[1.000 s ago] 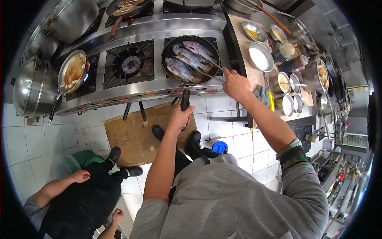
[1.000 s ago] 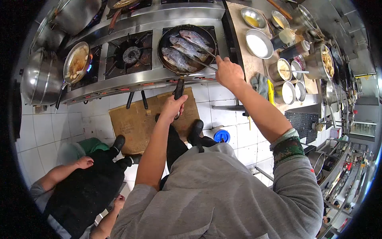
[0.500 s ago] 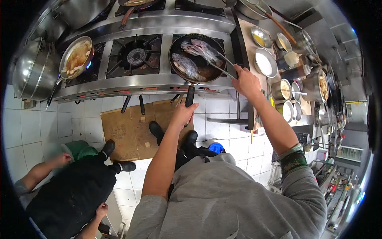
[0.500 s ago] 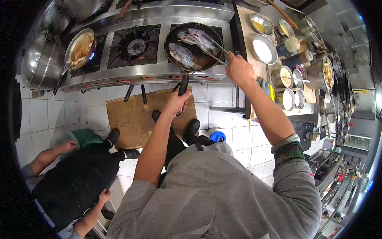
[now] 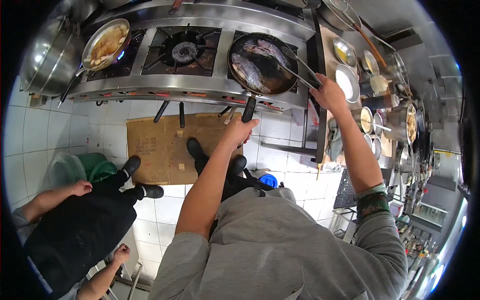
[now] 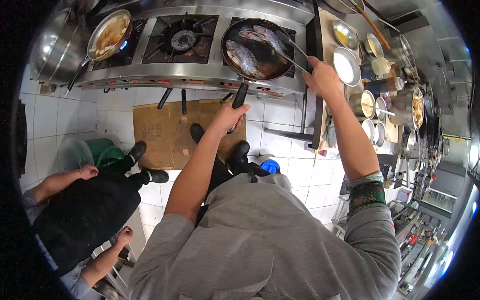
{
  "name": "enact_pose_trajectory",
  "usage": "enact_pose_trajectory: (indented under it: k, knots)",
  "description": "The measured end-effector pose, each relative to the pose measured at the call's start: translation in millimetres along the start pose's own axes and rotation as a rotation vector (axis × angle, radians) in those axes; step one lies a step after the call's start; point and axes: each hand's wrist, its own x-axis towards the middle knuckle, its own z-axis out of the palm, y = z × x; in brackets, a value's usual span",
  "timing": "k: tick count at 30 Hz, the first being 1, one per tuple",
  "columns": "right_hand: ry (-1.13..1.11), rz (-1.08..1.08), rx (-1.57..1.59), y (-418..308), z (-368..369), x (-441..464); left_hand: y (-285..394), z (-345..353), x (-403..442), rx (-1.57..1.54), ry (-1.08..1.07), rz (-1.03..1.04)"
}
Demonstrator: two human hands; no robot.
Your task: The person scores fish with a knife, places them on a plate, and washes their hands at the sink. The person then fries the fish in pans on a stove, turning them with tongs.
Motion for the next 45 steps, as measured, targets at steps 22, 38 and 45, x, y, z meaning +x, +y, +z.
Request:
enact_pose_trajectory:
  k: [22,38,45]
  knots:
    - [0.008,-0.01,-0.056,-33,74,-40,-8,-2,8,0.021,-0.009,-0.024]
    - [0.026,-0.215,0.032,1,34,11,-5,-2,6,0.034,0.0,-0.03]
    - [-0.15,-0.319,0.273,33,-1,53,-13,-2,11,0.017,-0.015,-0.028]
